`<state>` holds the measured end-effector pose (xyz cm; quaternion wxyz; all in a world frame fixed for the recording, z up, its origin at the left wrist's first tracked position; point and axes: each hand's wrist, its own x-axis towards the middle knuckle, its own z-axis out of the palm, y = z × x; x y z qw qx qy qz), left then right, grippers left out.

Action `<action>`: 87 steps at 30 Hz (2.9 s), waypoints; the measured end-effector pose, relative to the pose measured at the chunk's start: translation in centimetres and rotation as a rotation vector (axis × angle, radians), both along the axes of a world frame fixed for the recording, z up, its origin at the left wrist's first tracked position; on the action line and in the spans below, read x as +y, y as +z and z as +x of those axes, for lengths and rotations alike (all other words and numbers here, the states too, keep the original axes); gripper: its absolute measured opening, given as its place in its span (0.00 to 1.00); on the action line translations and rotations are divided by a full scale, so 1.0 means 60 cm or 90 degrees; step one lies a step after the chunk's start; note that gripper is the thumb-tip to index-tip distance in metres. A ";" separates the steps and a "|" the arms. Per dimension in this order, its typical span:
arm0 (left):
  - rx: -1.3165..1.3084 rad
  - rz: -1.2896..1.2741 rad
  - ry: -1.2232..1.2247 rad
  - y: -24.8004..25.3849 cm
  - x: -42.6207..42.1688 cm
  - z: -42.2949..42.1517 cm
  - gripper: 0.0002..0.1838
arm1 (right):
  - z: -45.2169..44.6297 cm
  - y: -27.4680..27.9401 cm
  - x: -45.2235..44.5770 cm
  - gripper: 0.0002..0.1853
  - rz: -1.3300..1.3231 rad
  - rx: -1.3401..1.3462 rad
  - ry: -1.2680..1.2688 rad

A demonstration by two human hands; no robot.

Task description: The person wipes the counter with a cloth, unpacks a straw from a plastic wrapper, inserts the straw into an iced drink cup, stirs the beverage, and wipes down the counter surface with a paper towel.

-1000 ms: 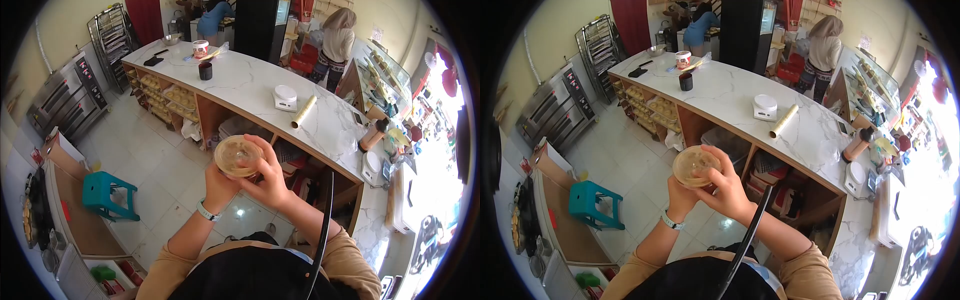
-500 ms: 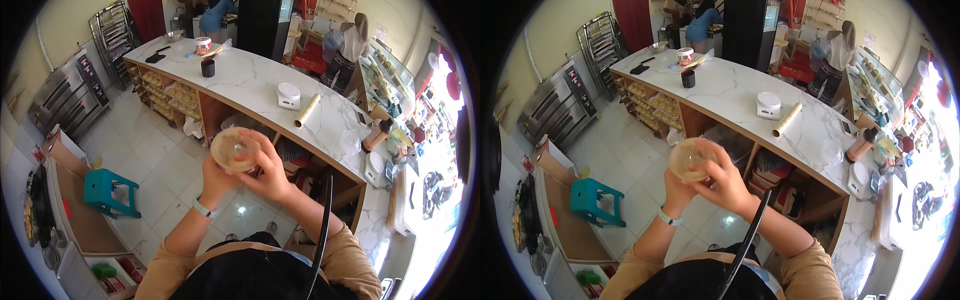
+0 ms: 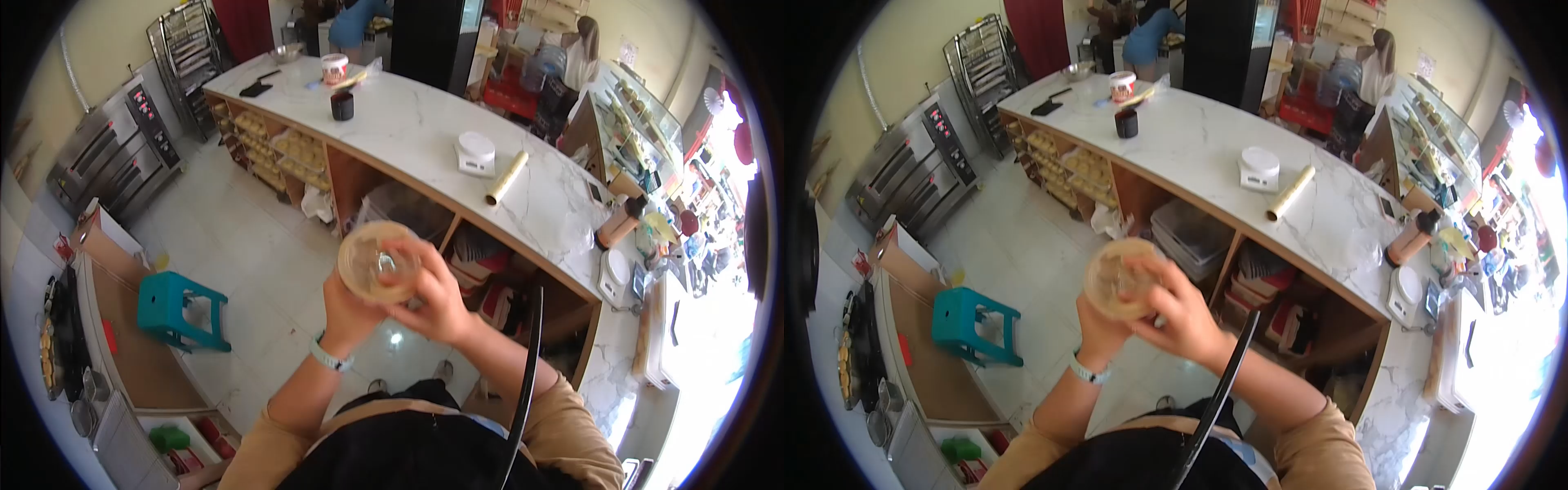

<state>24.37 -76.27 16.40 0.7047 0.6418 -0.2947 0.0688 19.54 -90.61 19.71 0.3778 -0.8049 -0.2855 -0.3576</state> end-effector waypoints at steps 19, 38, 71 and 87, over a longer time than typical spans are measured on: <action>0.076 -0.038 0.026 -0.064 0.030 -0.018 0.33 | -0.168 0.158 -0.017 0.18 0.972 0.449 0.643; 0.103 -0.039 -0.038 -0.085 0.058 -0.058 0.41 | -0.009 0.117 -0.014 0.11 -0.333 0.155 0.103; 0.081 -0.034 -0.026 -0.096 0.067 -0.058 0.43 | -0.060 0.160 -0.028 0.14 0.247 0.366 0.192; 0.075 -0.014 -0.051 -0.079 0.066 -0.074 0.40 | -0.079 0.161 0.021 0.14 0.101 0.409 0.143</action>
